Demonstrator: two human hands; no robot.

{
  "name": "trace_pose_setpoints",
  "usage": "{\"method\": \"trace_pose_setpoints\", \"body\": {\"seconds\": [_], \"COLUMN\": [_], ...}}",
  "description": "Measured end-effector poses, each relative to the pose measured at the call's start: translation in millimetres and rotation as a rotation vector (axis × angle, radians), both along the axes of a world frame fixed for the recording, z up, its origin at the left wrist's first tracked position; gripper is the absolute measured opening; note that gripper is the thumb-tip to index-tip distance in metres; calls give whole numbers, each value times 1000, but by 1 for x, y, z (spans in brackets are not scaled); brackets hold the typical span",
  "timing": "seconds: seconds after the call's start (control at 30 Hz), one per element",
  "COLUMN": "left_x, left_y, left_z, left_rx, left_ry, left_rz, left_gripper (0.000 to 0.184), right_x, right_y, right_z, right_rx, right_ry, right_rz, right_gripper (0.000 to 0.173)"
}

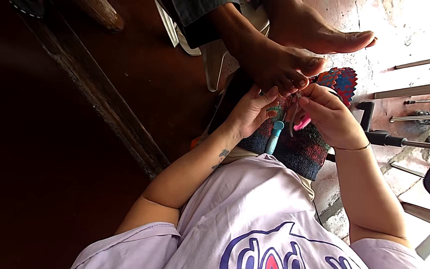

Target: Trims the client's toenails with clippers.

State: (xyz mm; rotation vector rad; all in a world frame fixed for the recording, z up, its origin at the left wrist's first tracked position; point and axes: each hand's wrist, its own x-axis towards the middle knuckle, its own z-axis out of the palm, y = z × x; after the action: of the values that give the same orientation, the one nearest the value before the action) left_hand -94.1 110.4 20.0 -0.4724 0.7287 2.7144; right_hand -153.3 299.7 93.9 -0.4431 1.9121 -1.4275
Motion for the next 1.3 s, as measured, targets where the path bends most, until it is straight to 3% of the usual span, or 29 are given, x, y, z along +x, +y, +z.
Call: {"method": "trace_pose_setpoints", "body": {"seconds": [0.03,0.1,0.27,0.43,0.5,0.6,0.67,1.3], "left_x": [0,0,1,1,2,2,2,2], "left_y": [0,0,-1,-1,-1,0,0,0], "left_z": [0,1,0,3,1,0,0,-1], "left_rx": [-8,-5,21,6,-7,-19,-16,-1], "left_ry": [-1,-8,5,-18,-17,-10,-20,-12], "left_rz": [-2,4,5,11,14,19,19,22], "left_gripper": [22,21,22,18,19,18,18,25], "right_x": [1,3,6,8,8,10,10,9], "right_y": [2,4,10,0,-3,-7,-9,-25], "right_z": [0,0,-4,2,3,1,-3,4], "right_rx": [-41,-55,-95,-149,-87,138,211,398], "right_ry": [-198,-381,-176,-320,-143,465,712,1150], "right_rz": [-86,-184,-74,-142,-68,12,22,142], "right_gripper": [21,24,13,10,9,15,15,16]}}
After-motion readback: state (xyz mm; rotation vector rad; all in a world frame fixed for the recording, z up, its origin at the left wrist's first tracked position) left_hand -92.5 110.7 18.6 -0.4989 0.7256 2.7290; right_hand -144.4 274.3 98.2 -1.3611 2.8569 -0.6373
